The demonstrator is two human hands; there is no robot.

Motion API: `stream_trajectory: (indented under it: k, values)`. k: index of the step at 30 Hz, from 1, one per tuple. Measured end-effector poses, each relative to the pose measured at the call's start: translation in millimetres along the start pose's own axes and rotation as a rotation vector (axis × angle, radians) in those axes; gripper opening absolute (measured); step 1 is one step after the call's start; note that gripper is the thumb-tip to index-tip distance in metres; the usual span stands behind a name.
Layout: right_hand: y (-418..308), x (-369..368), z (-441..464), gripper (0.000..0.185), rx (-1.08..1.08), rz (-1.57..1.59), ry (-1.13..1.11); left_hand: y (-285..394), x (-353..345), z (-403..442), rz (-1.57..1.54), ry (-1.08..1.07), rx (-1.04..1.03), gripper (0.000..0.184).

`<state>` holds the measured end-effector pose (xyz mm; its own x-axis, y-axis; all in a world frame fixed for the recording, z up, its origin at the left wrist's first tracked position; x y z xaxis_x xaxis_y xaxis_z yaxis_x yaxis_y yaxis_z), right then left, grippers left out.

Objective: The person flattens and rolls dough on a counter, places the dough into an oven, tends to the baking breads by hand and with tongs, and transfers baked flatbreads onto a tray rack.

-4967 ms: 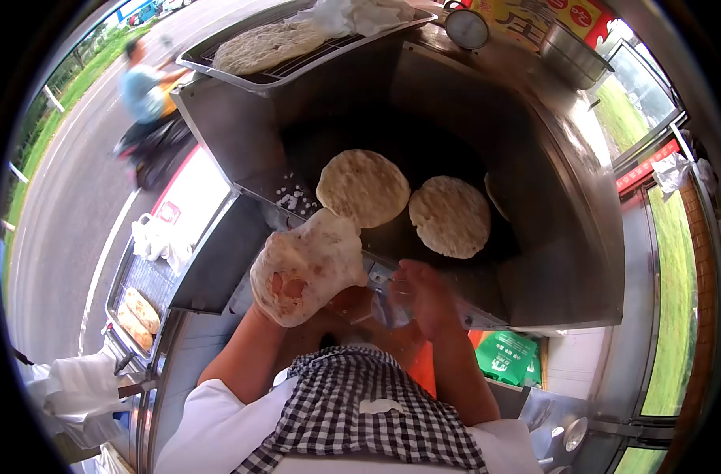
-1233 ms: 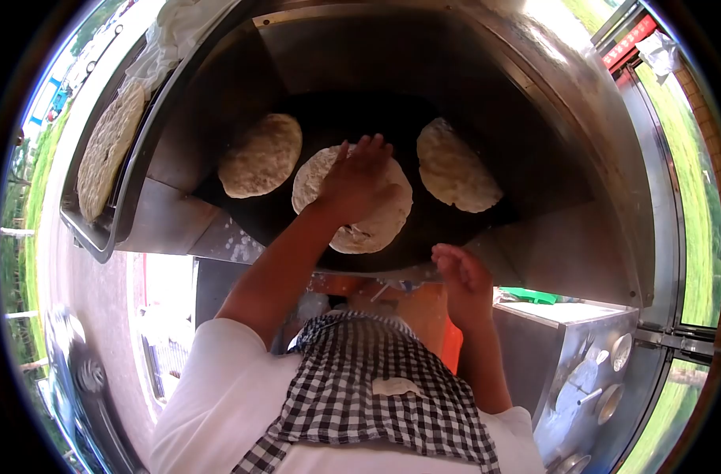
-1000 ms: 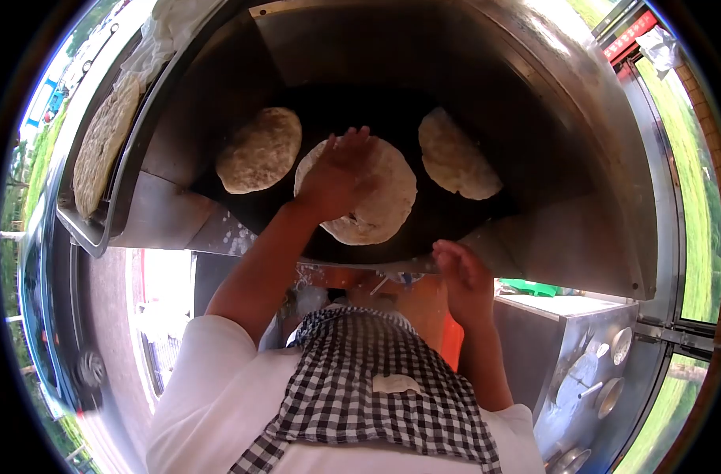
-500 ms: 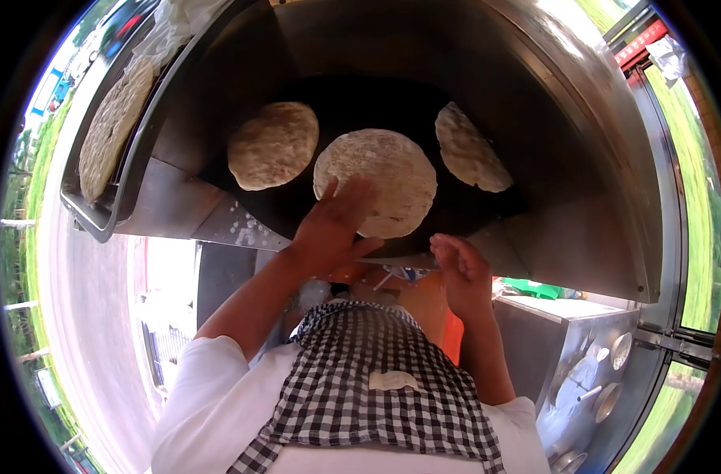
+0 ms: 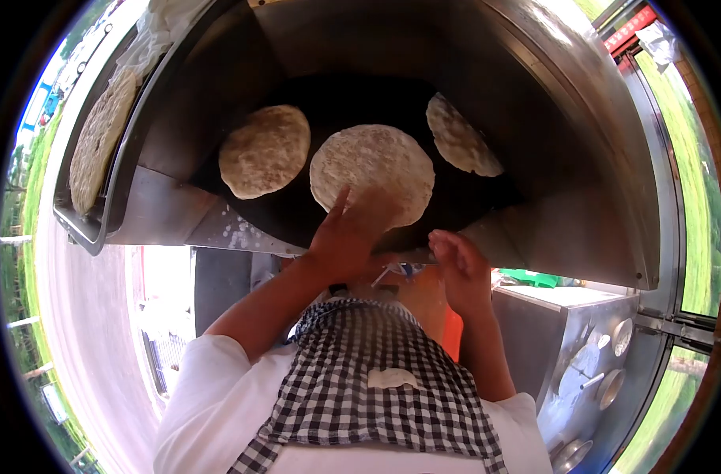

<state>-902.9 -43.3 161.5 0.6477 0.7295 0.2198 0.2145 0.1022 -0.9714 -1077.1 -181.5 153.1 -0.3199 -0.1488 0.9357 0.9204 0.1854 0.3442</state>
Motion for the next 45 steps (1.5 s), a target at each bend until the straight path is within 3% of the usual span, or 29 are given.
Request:
stream_trajectory:
  k: [2,5,11,15,20,23,26,30,35,39,45]
  values:
    - [1,4,0,0.021,-0.023,0.014,0.010,0,1,4,0.016,0.101,-0.036,0.085]
    - [2,6,1,0.021,-0.021,0.003,0.012,9,2,16,-0.008,-0.025,-0.056,0.085]
    - [-1,3,5,0.022,0.023,0.009,0.012,16,-11,27,0.007,0.033,-0.082,0.087]
    - [-7,9,4,0.022,-0.050,-0.055,0.026,8,-7,18,-0.033,-0.029,0.007,0.088]
    - [1,10,6,0.023,0.010,-0.034,0.050,3,-10,3,0.051,-0.010,-0.025,0.088]
    - [3,6,11,0.023,0.045,-0.026,0.058,5,-5,-1,-0.005,0.069,-0.066,0.089]
    - [-3,2,16,0.023,0.075,-0.049,0.047,5,-5,-8,-0.025,-0.030,-0.024,0.090]
    - [0,-8,24,0.024,0.116,-0.100,0.011,3,0,-8,-0.137,0.029,-0.035,0.091]
    - [-18,-22,27,0.032,0.274,-0.478,0.007,-25,10,-10,-0.141,0.134,0.074,0.088]
    - [-20,-36,30,0.044,0.489,-0.801,-0.011,-24,5,-11,-0.083,0.010,0.048,0.084]
    - [-10,-48,28,0.048,0.511,-1.003,-0.112,-10,-7,6,-0.022,0.022,-0.027,0.082]
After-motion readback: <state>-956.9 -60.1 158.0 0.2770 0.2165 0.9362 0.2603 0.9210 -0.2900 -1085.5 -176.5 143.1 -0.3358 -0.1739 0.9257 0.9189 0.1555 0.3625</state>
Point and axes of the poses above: each hand's wrist, its own z-axis towards the middle knuckle, its own x-axis out of the back of the hand, y = z × x, the point moved 4 cm from there along z, towards the middle knuckle, and after that the axes turned 1 degree about -z, right-handed, at the moved point
